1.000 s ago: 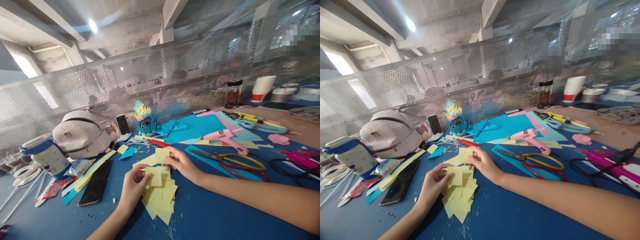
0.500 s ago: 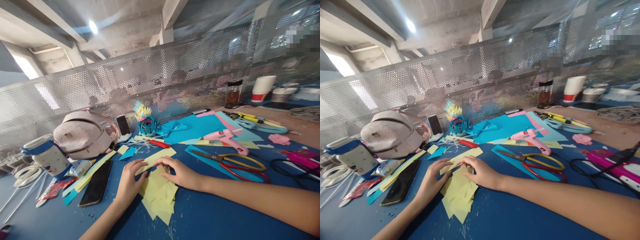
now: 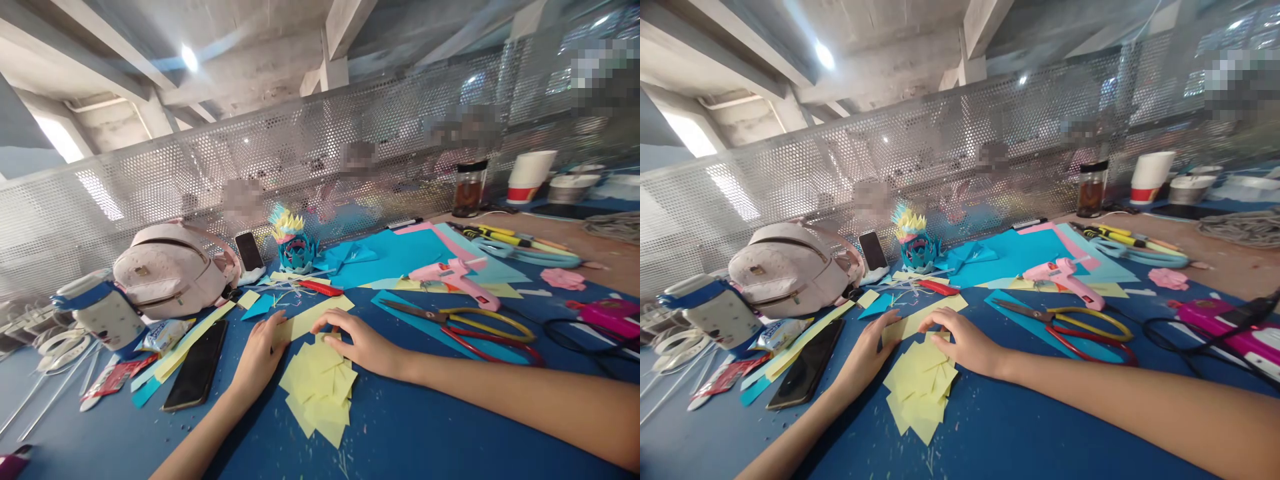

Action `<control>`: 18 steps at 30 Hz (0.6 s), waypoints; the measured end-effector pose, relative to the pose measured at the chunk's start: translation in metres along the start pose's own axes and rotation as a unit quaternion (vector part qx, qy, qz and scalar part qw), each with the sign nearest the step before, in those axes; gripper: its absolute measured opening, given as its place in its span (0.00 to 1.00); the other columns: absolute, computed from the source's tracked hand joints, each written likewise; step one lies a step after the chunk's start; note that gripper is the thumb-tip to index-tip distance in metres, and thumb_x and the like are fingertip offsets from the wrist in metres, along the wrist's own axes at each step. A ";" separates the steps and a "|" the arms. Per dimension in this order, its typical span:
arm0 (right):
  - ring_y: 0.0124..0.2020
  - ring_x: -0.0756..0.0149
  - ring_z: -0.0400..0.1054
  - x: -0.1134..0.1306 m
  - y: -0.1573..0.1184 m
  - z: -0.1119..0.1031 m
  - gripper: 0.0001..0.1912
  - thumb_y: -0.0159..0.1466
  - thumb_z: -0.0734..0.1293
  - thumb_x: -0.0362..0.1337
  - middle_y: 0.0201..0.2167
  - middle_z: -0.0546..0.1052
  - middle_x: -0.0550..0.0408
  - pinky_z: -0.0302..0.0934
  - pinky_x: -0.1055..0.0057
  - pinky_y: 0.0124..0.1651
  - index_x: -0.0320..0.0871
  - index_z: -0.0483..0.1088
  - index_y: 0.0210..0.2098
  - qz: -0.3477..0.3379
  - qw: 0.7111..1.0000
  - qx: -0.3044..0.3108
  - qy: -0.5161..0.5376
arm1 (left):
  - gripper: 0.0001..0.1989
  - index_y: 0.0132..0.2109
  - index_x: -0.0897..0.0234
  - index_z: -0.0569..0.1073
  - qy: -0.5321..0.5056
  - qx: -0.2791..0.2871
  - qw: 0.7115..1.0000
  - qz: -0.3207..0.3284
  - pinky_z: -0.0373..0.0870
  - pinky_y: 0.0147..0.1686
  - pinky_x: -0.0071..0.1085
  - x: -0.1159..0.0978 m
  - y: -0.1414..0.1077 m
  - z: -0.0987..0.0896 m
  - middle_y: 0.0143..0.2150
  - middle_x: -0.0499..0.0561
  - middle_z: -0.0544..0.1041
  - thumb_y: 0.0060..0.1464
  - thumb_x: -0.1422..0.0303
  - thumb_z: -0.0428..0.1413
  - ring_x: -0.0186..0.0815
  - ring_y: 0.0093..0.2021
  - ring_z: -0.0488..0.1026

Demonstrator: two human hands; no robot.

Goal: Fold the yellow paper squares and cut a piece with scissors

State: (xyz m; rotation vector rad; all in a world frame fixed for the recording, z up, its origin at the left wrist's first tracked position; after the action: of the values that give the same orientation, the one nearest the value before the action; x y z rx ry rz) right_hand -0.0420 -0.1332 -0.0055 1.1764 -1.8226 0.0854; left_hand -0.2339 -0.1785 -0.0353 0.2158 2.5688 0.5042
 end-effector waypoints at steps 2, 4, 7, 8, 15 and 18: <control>0.46 0.66 0.64 -0.001 0.000 0.000 0.12 0.62 0.59 0.27 0.42 0.71 0.55 0.61 0.70 0.44 0.46 0.68 0.42 -0.002 1.000 -0.005 0.007 | 0.24 0.57 0.58 0.62 -0.022 -0.004 1.000 -0.008 0.61 0.53 0.42 0.001 0.001 -0.001 0.51 0.55 0.73 0.52 0.74 0.52 0.43 0.54 0.66; 0.45 0.66 0.64 -0.002 0.000 0.000 0.12 0.62 0.59 0.27 0.42 0.71 0.55 0.61 0.71 0.43 0.46 0.67 0.42 -0.003 1.000 -0.009 0.012 | 0.25 0.57 0.59 0.63 -0.040 -0.002 0.999 -0.020 0.60 0.53 0.41 0.001 0.003 -0.002 0.51 0.55 0.73 0.51 0.74 0.53 0.43 0.53 0.67; 0.45 0.66 0.65 -0.004 0.001 0.001 0.11 0.62 0.59 0.28 0.42 0.71 0.55 0.61 0.71 0.43 0.46 0.68 0.41 -0.003 1.000 -0.011 0.011 | 0.27 0.57 0.60 0.63 -0.056 0.014 0.997 -0.047 0.60 0.52 0.41 -0.001 0.008 -0.005 0.49 0.55 0.74 0.48 0.75 0.54 0.44 0.52 0.67; 0.45 0.66 0.65 -0.005 0.001 0.001 0.11 0.62 0.59 0.28 0.42 0.71 0.55 0.61 0.71 0.43 0.46 0.68 0.41 -0.002 1.000 -0.011 0.011 | 0.27 0.57 0.60 0.64 -0.058 0.021 0.997 -0.056 0.60 0.52 0.41 -0.002 0.010 -0.006 0.48 0.54 0.75 0.47 0.75 0.55 0.44 0.51 0.68; 0.44 0.66 0.65 -0.003 0.002 0.000 0.12 0.63 0.59 0.28 0.42 0.71 0.55 0.62 0.71 0.43 0.46 0.68 0.42 0.000 1.000 -0.009 0.020 | 0.27 0.56 0.58 0.63 -0.030 0.051 0.996 -0.068 0.56 0.54 0.41 -0.008 0.015 -0.008 0.45 0.52 0.75 0.47 0.75 0.54 0.42 0.50 0.68; 0.45 0.66 0.65 -0.002 0.002 0.000 0.12 0.62 0.59 0.27 0.42 0.71 0.55 0.61 0.72 0.43 0.46 0.68 0.41 0.001 1.000 -0.011 0.018 | 0.24 0.55 0.58 0.64 0.032 0.042 0.996 -0.075 0.58 0.50 0.42 -0.006 0.012 -0.010 0.46 0.53 0.73 0.49 0.69 0.55 0.44 0.50 0.67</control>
State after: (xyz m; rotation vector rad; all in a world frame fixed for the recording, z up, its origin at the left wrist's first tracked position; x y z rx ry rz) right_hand -0.0430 -0.1306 -0.0063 1.1513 -1.7895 0.0863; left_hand -0.2330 -0.1721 -0.0203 0.0352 2.6465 0.3545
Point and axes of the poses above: each hand's wrist, its own y-axis towards the middle knuckle, its own z-axis out of the palm, x = y × z, the point moved 5 cm from there along y, towards the middle knuckle
